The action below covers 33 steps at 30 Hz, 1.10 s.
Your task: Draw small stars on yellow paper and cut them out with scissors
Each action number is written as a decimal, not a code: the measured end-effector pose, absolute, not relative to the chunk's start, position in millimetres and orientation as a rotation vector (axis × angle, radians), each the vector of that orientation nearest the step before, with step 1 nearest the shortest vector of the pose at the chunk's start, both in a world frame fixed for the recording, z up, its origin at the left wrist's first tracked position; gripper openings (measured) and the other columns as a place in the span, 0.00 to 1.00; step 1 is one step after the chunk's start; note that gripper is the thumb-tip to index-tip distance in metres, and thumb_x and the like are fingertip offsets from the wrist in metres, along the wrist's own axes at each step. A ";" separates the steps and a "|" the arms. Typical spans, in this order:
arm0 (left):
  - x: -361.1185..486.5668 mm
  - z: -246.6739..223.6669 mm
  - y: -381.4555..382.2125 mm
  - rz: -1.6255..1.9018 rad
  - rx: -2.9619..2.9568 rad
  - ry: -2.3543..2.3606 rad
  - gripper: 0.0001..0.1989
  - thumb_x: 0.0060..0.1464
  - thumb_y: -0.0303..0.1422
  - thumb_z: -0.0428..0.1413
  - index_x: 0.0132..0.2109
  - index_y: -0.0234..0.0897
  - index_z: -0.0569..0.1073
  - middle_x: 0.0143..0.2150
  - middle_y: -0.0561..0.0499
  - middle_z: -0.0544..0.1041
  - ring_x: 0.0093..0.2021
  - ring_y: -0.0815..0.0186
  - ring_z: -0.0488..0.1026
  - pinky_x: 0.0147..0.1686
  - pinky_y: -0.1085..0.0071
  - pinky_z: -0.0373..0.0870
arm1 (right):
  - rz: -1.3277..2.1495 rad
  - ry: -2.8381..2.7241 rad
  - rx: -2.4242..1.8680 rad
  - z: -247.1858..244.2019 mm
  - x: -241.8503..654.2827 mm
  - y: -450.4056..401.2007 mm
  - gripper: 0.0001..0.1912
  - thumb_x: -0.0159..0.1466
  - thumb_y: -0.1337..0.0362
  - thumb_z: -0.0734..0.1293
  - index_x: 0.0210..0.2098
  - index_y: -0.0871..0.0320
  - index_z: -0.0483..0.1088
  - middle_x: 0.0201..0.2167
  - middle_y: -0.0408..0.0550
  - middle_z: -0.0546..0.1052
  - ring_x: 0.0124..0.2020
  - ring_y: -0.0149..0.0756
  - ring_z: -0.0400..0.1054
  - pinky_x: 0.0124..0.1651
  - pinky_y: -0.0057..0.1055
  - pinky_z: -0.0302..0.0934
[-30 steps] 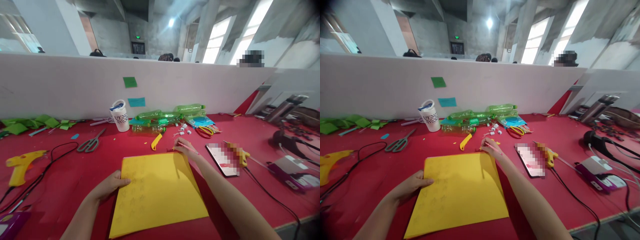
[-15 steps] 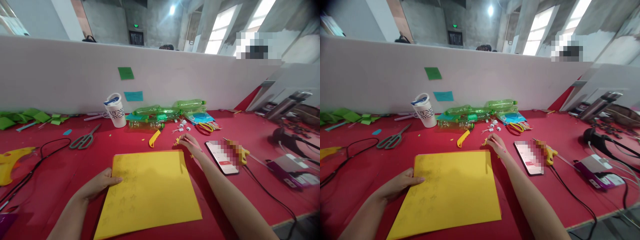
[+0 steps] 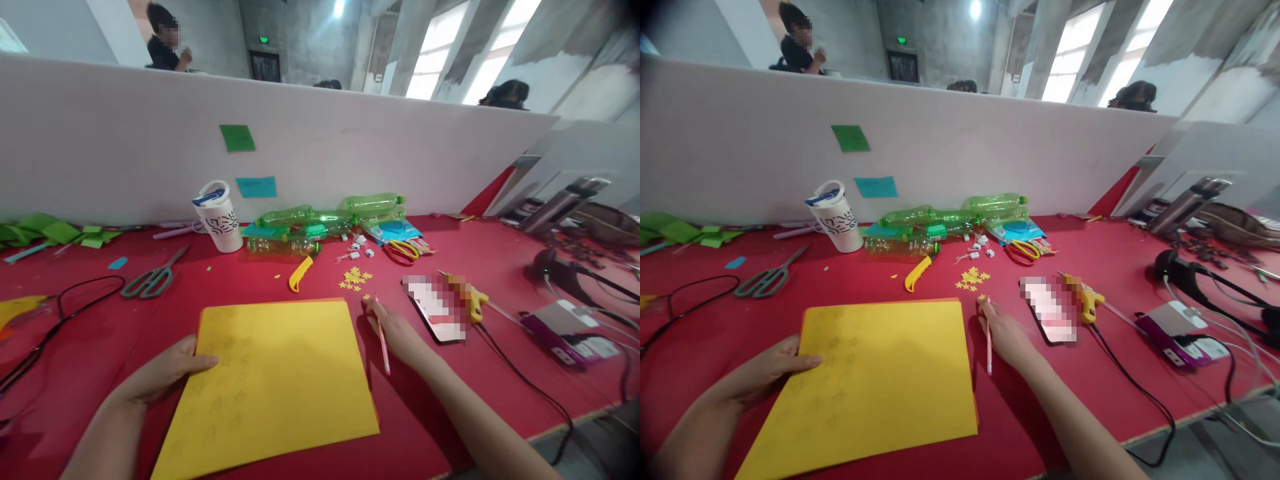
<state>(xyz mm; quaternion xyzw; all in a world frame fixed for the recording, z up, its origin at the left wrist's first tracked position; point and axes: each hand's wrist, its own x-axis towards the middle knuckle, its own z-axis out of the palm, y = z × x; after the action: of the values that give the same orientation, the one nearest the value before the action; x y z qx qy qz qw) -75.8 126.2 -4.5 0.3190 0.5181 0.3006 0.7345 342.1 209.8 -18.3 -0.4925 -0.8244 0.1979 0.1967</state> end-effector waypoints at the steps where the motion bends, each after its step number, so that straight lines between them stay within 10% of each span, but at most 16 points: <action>1: -75.5 -3.7 125.6 0.659 0.702 1.134 0.21 0.42 0.33 0.63 0.47 0.37 0.75 0.44 0.40 0.78 0.42 0.48 0.75 0.42 0.56 0.71 | 0.560 -2.308 -1.363 -18.0 338.9 216.4 0.15 0.65 0.66 0.54 0.51 0.59 0.60 0.41 0.56 0.73 0.39 0.40 0.69 0.41 0.33 0.59; 13: -78.3 -5.0 121.6 0.656 0.775 1.024 0.21 0.43 0.31 0.62 0.47 0.32 0.74 0.44 0.38 0.77 0.40 0.51 0.76 0.42 0.57 0.70 | 0.521 -2.279 -1.494 5.2 286.6 262.0 0.16 0.64 0.70 0.54 0.52 0.61 0.54 0.45 0.59 0.73 0.45 0.41 0.68 0.41 0.30 0.59; 21: -80.8 -7.6 122.7 0.680 0.795 0.957 0.24 0.42 0.30 0.62 0.50 0.33 0.72 0.46 0.39 0.76 0.44 0.51 0.74 0.45 0.57 0.68 | 0.633 -2.392 -1.581 32.4 162.2 302.1 0.11 0.66 0.62 0.54 0.40 0.59 0.65 0.20 0.46 0.75 0.23 0.33 0.69 0.28 0.25 0.56; 33: -87.3 -17.1 129.6 0.723 0.835 0.976 0.25 0.41 0.29 0.63 0.50 0.30 0.72 0.44 0.38 0.77 0.42 0.52 0.74 0.44 0.59 0.68 | 1.018 -2.558 -1.037 33.7 152.9 266.1 0.13 0.57 0.55 0.66 0.38 0.55 0.67 0.30 0.43 0.74 0.29 0.32 0.67 0.28 0.23 0.57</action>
<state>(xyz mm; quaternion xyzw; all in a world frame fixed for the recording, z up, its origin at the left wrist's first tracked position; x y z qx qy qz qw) -87.3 129.6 -17.1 0.3806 0.4451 0.3298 0.7404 152.9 266.1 33.7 -0.3506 -0.8652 0.3443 0.0998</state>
